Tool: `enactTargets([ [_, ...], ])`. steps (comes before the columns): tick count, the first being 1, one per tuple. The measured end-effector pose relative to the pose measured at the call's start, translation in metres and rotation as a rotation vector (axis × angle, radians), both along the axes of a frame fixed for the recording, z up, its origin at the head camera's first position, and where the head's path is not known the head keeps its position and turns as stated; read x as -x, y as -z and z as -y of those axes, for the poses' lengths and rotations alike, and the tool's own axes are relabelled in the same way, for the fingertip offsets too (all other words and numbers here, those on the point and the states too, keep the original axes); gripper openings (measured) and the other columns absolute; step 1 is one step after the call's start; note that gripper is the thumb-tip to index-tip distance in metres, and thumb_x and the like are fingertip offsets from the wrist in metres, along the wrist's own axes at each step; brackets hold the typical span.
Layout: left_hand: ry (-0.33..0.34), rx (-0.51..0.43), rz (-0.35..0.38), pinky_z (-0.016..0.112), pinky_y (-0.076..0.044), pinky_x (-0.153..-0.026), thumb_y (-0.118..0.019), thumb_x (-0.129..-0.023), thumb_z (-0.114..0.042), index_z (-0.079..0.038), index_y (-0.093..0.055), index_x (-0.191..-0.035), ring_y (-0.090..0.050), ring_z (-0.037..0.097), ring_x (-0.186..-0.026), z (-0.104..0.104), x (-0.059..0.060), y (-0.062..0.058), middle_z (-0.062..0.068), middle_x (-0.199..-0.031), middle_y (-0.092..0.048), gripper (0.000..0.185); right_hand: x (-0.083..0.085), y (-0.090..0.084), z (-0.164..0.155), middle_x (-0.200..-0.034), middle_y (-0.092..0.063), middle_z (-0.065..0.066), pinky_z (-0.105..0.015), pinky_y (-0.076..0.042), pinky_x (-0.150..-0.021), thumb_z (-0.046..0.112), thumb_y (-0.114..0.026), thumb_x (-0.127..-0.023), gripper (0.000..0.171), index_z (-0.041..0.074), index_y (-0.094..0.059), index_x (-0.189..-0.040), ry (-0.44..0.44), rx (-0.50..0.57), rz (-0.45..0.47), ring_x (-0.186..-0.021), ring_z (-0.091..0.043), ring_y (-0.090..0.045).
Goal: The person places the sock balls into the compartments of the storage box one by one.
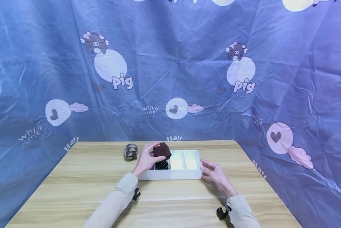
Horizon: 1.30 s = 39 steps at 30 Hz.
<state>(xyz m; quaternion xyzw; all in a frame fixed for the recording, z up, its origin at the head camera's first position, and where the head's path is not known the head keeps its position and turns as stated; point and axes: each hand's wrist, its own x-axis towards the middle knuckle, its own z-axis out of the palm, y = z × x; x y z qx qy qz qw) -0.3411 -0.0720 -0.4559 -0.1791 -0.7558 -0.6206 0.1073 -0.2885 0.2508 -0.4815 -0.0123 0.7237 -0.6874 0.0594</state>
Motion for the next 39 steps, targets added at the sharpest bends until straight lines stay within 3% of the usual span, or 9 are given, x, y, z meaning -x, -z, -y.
enactTargets([
  [8, 0.032, 0.047, -0.002, 0.036, -0.056, -0.09, -0.085, -0.074, -0.011, -0.014, -0.06, -0.134, -0.061, 0.036, -0.113, -0.019, -0.002, 0.007, 0.016, -0.121, -0.05, 0.065, 0.002, 0.001, 0.0, -0.151, -0.035, -0.028, -0.044, -0.052, -0.097, 0.011, -0.059, -0.098, 0.055, -0.001, -0.038, -0.148, -0.003, -0.006, 0.0, -0.116, -0.026, -0.06],
  [17, 0.031, 0.117, -0.038, 0.037, -0.056, -0.09, -0.085, -0.075, -0.016, -0.017, -0.063, -0.131, -0.062, 0.033, -0.112, -0.033, 0.001, 0.002, 0.014, -0.123, -0.054, 0.06, 0.003, -0.003, 0.0, -0.152, -0.034, -0.028, -0.044, -0.052, -0.098, 0.01, -0.058, -0.098, 0.055, -0.001, -0.037, -0.148, -0.006, -0.001, 0.002, -0.117, -0.027, -0.06],
  [21, 0.047, 0.134, -0.062, 0.039, -0.056, -0.09, -0.084, -0.077, -0.017, -0.013, -0.063, -0.131, -0.063, 0.035, -0.109, -0.039, 0.002, 0.003, 0.017, -0.123, -0.056, 0.058, 0.004, -0.002, 0.001, -0.151, -0.037, -0.027, -0.043, -0.053, -0.096, 0.01, -0.06, -0.097, 0.055, -0.001, -0.04, -0.147, 0.001, 0.001, 0.003, -0.115, -0.026, -0.061],
  [32, -0.003, 0.253, -0.112, 0.029, -0.055, -0.088, -0.085, -0.075, -0.017, -0.02, -0.066, -0.127, -0.059, 0.023, -0.109, -0.048, 0.002, 0.01, 0.008, -0.12, -0.059, 0.055, 0.002, 0.002, 0.0, -0.151, -0.037, -0.027, -0.042, -0.053, -0.096, 0.01, -0.06, -0.096, 0.056, 0.0, -0.04, -0.147, 0.017, -0.001, 0.005, -0.116, -0.026, -0.061],
  [39, 0.009, 0.314, -0.192, 0.024, -0.056, -0.076, -0.084, -0.077, -0.017, -0.017, -0.068, -0.124, -0.058, 0.021, -0.102, -0.05, 0.001, 0.015, 0.008, -0.116, -0.059, 0.05, 0.004, 0.005, -0.001, -0.151, -0.038, -0.027, -0.042, -0.053, -0.096, 0.009, -0.06, -0.096, 0.055, 0.0, -0.04, -0.147, 0.021, 0.005, 0.01, -0.113, -0.024, -0.062],
])
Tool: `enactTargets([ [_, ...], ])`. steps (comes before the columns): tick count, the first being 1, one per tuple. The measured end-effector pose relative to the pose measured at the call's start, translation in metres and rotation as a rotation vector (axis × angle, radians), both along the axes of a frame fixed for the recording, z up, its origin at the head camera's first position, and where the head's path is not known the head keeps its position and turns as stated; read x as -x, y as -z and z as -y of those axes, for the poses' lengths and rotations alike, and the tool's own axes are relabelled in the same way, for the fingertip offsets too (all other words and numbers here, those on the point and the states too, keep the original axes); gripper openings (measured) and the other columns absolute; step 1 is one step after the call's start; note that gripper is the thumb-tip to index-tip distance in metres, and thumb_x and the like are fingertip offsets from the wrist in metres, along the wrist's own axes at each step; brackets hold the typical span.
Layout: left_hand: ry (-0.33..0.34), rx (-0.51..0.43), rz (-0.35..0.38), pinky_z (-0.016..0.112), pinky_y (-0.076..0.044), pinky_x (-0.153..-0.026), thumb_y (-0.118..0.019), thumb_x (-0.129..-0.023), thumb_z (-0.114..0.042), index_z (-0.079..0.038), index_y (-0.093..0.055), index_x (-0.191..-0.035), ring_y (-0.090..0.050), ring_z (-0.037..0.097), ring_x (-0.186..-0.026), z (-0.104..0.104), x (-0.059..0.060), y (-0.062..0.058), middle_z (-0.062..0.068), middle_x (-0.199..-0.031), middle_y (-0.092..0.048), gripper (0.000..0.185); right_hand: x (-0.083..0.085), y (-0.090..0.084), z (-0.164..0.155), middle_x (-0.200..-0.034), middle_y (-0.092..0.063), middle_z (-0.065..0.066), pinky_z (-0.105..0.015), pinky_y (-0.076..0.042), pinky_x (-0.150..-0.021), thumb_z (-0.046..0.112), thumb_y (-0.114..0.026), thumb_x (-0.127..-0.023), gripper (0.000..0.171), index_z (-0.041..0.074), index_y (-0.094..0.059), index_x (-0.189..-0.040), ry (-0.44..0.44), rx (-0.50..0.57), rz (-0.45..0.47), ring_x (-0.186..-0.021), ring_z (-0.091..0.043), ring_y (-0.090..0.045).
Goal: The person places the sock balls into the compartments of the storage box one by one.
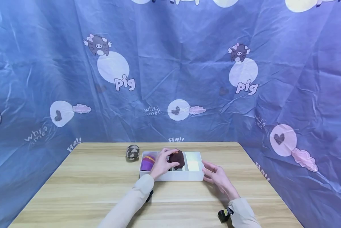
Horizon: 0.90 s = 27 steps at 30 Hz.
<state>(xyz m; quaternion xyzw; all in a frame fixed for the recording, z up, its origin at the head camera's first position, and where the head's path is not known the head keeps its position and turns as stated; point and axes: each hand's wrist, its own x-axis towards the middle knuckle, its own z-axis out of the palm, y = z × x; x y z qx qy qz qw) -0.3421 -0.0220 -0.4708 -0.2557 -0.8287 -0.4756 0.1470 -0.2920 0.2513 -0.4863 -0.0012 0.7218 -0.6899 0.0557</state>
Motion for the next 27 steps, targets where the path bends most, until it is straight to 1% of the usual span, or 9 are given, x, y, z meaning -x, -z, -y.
enactTargets([
  [3, -0.009, 0.034, -0.006, 0.019, -0.052, -0.07, -0.084, -0.076, -0.017, -0.019, -0.068, -0.124, -0.058, 0.015, -0.091, -0.0009, -0.001, 0.003, 0.006, -0.115, -0.059, 0.05, -0.0016, 0.0006, 0.0, -0.151, -0.038, -0.027, -0.043, -0.053, -0.096, 0.009, -0.059, -0.097, 0.054, 0.0, -0.04, -0.147, -0.002, -0.002, 0.003, -0.114, -0.025, -0.062],
  [7, -0.016, 0.071, -0.015, 0.018, -0.047, -0.063, -0.085, -0.075, -0.018, -0.022, -0.069, -0.122, -0.054, 0.007, -0.07, -0.0014, -0.0032, 0.0035, 0.005, -0.114, -0.058, 0.05, -0.0026, 0.0006, 0.0009, -0.151, -0.038, -0.027, -0.043, -0.052, -0.097, 0.009, -0.059, -0.097, 0.054, 0.0, -0.04, -0.147, -0.007, -0.003, 0.004, -0.115, -0.025, -0.061],
  [10, -0.013, 0.085, -0.011, 0.017, -0.047, -0.061, -0.085, -0.075, -0.017, -0.02, -0.069, -0.121, -0.052, 0.002, -0.061, -0.0018, -0.0038, 0.0025, 0.005, -0.113, -0.058, 0.049, -0.0016, 0.0005, 0.0014, -0.151, -0.037, -0.027, -0.043, -0.052, -0.097, 0.01, -0.06, -0.097, 0.055, 0.0, -0.04, -0.147, -0.008, 0.004, 0.002, -0.115, -0.025, -0.061],
  [16, -0.013, 0.113, 0.015, 0.018, -0.048, -0.062, -0.083, -0.078, -0.014, -0.015, -0.068, -0.123, -0.053, 0.0, -0.061, -0.0026, -0.0022, 0.0028, 0.009, -0.113, -0.06, 0.047, -0.0003, 0.0002, 0.0005, -0.151, -0.036, -0.028, -0.042, -0.052, -0.097, 0.01, -0.06, -0.097, 0.056, -0.001, -0.038, -0.147, -0.018, 0.011, -0.003, -0.114, -0.024, -0.062],
  [22, -0.01, 0.088, 0.027, 0.018, -0.049, -0.059, -0.082, -0.078, -0.011, -0.011, -0.068, -0.12, -0.055, 0.001, -0.062, -0.0024, -0.0015, 0.0027, 0.011, -0.114, -0.059, 0.044, -0.0014, 0.0008, -0.0011, -0.151, -0.034, -0.03, -0.04, -0.054, -0.095, 0.014, -0.063, -0.095, 0.061, -0.003, -0.037, -0.147, -0.047, 0.011, -0.03, -0.109, -0.019, -0.064],
  [27, -0.019, 0.076, 0.031, 0.018, -0.049, -0.06, -0.081, -0.078, -0.012, -0.011, -0.068, -0.12, -0.055, 0.002, -0.063, -0.0018, -0.0018, 0.0025, 0.01, -0.113, -0.059, 0.043, -0.0021, -0.0006, -0.0007, -0.151, -0.034, -0.03, -0.039, -0.054, -0.094, 0.014, -0.062, -0.096, 0.06, -0.002, -0.037, -0.148, -0.041, 0.0, -0.023, -0.108, -0.016, -0.063],
])
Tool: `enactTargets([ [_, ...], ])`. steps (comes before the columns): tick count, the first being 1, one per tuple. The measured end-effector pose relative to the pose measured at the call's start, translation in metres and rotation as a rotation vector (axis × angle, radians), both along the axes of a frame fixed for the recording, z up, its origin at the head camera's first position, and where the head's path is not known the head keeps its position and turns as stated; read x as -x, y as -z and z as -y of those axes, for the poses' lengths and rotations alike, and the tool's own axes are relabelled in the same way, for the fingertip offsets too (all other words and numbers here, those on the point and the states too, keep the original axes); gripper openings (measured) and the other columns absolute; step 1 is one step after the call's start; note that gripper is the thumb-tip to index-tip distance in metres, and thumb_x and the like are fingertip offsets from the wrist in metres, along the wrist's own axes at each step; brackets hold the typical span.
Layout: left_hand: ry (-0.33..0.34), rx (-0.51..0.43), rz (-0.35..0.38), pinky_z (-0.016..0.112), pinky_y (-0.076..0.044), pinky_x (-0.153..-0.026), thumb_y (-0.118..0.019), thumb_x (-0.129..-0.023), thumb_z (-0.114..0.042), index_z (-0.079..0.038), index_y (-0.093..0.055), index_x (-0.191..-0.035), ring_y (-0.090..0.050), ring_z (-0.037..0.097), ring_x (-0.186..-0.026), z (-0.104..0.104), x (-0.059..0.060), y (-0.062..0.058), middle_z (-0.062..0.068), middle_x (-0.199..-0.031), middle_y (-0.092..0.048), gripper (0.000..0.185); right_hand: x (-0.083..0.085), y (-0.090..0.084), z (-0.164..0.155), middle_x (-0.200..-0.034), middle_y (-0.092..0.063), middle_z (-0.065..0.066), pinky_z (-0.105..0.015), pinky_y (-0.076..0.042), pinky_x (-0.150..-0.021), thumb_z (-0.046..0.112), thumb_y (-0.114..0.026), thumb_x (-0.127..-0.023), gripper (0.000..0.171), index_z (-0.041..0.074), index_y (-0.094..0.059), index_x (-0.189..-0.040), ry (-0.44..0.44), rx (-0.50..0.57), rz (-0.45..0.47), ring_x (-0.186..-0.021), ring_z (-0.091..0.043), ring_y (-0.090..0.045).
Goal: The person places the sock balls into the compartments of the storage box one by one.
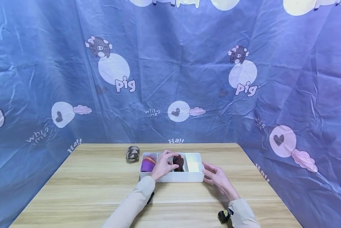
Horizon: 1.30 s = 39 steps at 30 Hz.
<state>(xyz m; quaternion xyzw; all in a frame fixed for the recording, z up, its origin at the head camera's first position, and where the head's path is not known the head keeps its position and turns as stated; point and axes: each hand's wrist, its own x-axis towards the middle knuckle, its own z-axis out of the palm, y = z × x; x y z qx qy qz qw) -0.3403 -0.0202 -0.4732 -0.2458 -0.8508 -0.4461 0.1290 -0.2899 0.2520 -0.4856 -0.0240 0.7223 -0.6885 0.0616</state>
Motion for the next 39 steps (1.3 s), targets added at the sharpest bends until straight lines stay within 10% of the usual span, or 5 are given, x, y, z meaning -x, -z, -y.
enactTargets([
  [15, -0.007, -0.153, -0.015, 0.022, -0.054, -0.07, -0.079, -0.081, -0.013, -0.005, -0.071, -0.114, -0.066, 0.025, -0.086, 0.004, -0.003, -0.001, 0.015, -0.104, -0.069, 0.034, 0.001, 0.001, 0.001, -0.15, -0.038, -0.029, -0.043, -0.052, -0.097, 0.009, -0.06, -0.096, 0.055, 0.0, -0.04, -0.147, 0.04, 0.013, 0.017, -0.114, -0.025, -0.061],
  [31, -0.16, -0.366, -0.022, 0.02, -0.053, -0.068, -0.076, -0.082, -0.01, -0.005, -0.073, -0.102, -0.064, 0.006, -0.072, 0.041, 0.008, -0.007, 0.002, -0.081, -0.072, 0.021, 0.002, 0.002, 0.0, -0.15, -0.036, -0.03, -0.043, -0.052, -0.096, 0.011, -0.063, -0.095, 0.059, -0.001, -0.038, -0.147, 0.021, 0.028, 0.006, -0.116, -0.027, -0.061],
  [39, -0.199, -0.485, 0.034, 0.018, -0.054, -0.064, -0.078, -0.081, -0.008, 0.001, -0.072, -0.103, -0.067, 0.012, -0.068, 0.071, 0.014, -0.012, 0.016, -0.083, -0.072, 0.025, 0.002, 0.002, 0.001, -0.15, -0.037, -0.029, -0.043, -0.052, -0.096, 0.01, -0.063, -0.095, 0.057, -0.001, -0.04, -0.147, 0.038, 0.022, 0.013, -0.115, -0.027, -0.061],
])
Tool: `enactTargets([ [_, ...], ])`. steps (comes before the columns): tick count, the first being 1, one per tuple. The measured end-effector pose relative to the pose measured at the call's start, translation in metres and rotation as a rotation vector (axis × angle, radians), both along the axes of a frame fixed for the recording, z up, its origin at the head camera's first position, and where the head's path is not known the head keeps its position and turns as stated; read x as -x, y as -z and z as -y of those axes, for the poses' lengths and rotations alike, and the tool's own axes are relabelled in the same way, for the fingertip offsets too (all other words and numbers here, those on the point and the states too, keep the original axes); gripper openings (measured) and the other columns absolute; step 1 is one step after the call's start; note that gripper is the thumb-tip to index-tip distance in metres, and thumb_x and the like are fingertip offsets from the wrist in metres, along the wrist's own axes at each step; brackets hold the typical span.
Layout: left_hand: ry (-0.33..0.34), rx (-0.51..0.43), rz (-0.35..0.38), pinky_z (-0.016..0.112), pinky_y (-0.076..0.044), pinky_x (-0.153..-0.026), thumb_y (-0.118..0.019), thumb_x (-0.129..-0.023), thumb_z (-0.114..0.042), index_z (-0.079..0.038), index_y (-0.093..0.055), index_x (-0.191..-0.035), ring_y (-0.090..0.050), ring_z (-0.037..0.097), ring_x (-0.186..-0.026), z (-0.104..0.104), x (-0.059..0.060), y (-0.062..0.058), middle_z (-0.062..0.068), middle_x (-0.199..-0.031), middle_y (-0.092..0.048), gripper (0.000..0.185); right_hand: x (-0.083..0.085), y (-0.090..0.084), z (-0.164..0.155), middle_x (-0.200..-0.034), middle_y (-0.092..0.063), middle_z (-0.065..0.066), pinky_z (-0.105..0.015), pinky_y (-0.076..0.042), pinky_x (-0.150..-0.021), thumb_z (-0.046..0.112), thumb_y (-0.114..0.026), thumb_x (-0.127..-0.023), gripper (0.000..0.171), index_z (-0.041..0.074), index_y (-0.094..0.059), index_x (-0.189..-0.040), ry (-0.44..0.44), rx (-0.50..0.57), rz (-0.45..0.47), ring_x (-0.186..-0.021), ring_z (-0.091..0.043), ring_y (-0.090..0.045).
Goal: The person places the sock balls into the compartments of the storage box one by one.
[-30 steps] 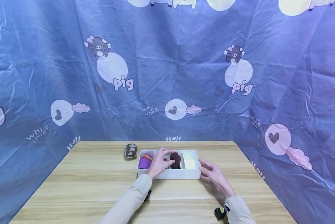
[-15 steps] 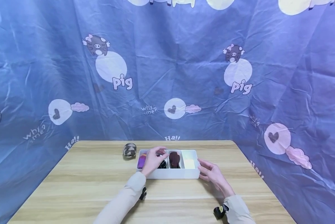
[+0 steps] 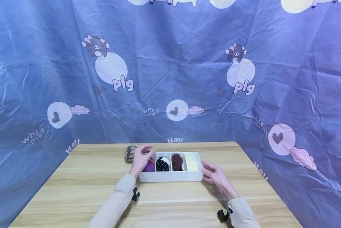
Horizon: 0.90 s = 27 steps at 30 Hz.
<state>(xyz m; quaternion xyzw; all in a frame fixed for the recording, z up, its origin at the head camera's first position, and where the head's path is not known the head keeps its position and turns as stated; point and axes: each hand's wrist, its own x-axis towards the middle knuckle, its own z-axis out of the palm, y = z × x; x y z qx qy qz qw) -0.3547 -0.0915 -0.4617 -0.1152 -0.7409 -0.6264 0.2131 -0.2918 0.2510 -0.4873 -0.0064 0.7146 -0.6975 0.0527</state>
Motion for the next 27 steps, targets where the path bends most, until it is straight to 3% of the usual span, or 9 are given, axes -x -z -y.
enactTargets([
  [6, -0.051, -0.047, 0.056, 0.015, -0.052, -0.064, -0.079, -0.08, -0.006, 0.002, -0.072, -0.103, -0.062, 0.001, -0.068, 0.02, 0.004, 0.004, 0.014, -0.083, -0.073, 0.025, -0.001, -0.002, 0.001, -0.151, -0.036, -0.029, -0.044, -0.052, -0.097, 0.009, -0.059, -0.097, 0.056, -0.001, -0.038, -0.147, -0.008, -0.014, 0.0, -0.115, -0.026, -0.061],
  [12, -0.126, -0.05, 0.077, 0.014, -0.049, -0.06, -0.081, -0.079, -0.009, 0.0, -0.073, -0.103, -0.06, 0.0, -0.068, 0.036, 0.007, 0.008, 0.008, -0.081, -0.072, 0.027, -0.002, -0.003, 0.001, -0.152, -0.035, -0.029, -0.044, -0.052, -0.098, 0.01, -0.058, -0.098, 0.055, 0.0, -0.037, -0.148, -0.015, -0.014, -0.001, -0.115, -0.024, -0.06],
  [17, -0.146, -0.054, 0.09, 0.014, -0.047, -0.059, -0.078, -0.08, -0.004, -0.001, -0.072, -0.104, -0.06, 0.001, -0.069, 0.051, 0.009, 0.008, 0.012, -0.085, -0.072, 0.025, 0.0, -0.001, 0.001, -0.151, -0.037, -0.029, -0.043, -0.053, -0.096, 0.01, -0.059, -0.098, 0.055, -0.001, -0.038, -0.148, -0.006, -0.011, -0.001, -0.114, -0.022, -0.061],
  [22, -0.159, -0.018, 0.151, 0.015, -0.051, -0.073, -0.079, -0.08, -0.005, -0.003, -0.071, -0.11, -0.065, 0.014, -0.088, 0.068, 0.012, 0.005, 0.02, -0.101, -0.071, 0.032, 0.001, 0.0, 0.001, -0.15, -0.037, -0.029, -0.041, -0.054, -0.095, 0.012, -0.061, -0.097, 0.057, -0.001, -0.039, -0.147, -0.014, -0.012, 0.002, -0.112, -0.02, -0.061],
  [27, -0.167, 0.032, 0.199, 0.04, -0.049, -0.096, -0.077, -0.081, -0.007, -0.007, -0.069, -0.118, -0.057, 0.033, -0.111, 0.083, 0.015, 0.004, 0.018, -0.123, -0.064, 0.038, 0.0, -0.001, 0.0, -0.151, -0.036, -0.029, -0.041, -0.053, -0.095, 0.013, -0.06, -0.097, 0.058, -0.001, -0.037, -0.148, -0.028, -0.019, -0.004, -0.113, -0.02, -0.061],
])
